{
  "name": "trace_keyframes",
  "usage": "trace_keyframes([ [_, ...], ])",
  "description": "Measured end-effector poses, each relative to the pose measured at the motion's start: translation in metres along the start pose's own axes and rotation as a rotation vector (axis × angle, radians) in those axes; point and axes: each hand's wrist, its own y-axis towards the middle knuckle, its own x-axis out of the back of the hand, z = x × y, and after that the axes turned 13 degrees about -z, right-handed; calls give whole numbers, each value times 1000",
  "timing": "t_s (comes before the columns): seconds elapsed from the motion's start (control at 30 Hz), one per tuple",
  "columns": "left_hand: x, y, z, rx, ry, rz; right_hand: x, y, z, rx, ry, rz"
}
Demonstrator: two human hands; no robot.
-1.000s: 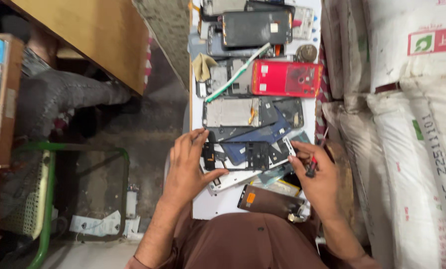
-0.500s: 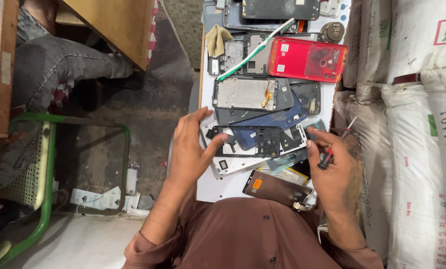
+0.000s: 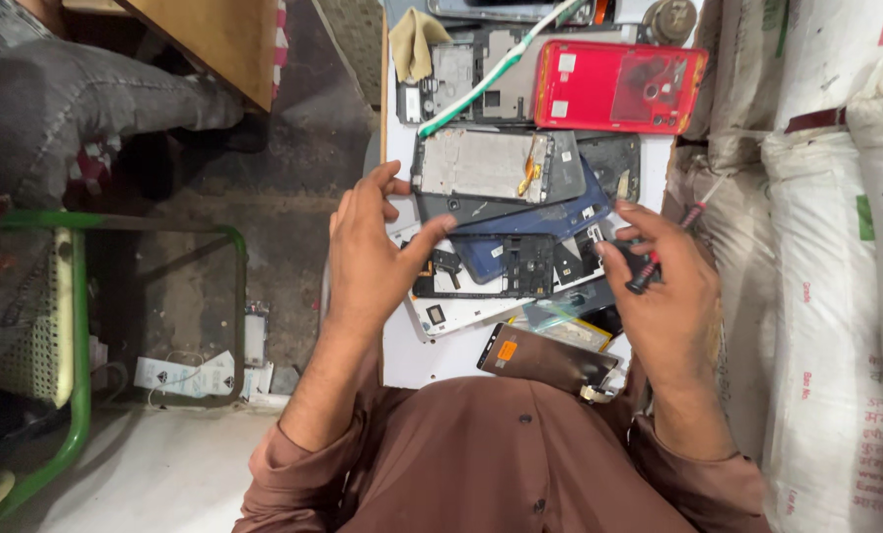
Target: The person uses a screwdriver to pry and remove a black adhesive strip from the interior of a white electronic device casing. They hold the casing with one hand and work the tool along the edge to lift the strip.
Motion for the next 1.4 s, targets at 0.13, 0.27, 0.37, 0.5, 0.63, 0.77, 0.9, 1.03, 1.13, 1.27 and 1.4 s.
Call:
trace_keyframes([
  [0.13,11,-18,-7,-200,40,50,8,-15,-3,45,108,-53],
  [0.27,19,-33,-8,-283,7,124,14,-29,-4,-12,93,-36],
  [0.37,20,-39,-5,-348,38,108,10,-39,-4,-119,118,34],
  [0.5,20,-39,0,-364,14,99,-1,-45,-6,-232,125,55],
  [0.63,17,-37,4,-386,-9,98,-11,-46,-14,-251,308,-1],
  [0.77,18,-35,4,-394,-24,95,-14,-43,-25,-448,490,-9],
  [0.9,19,-36,1,-390,-23,108,-14,-43,-30,-553,736,-36],
  [1.03,18,-35,0,-395,-37,109,-8,-45,-28,-544,849,-63],
  [1.13,17,-34,1,-395,-33,113,0,-48,-26,-536,848,-74],
  [1.27,14,-34,2,-382,-29,109,10,-57,-27,-524,776,-105],
  [1.4,15,-36,1,-348,-74,113,20,-65,-32,-545,854,-142],
])
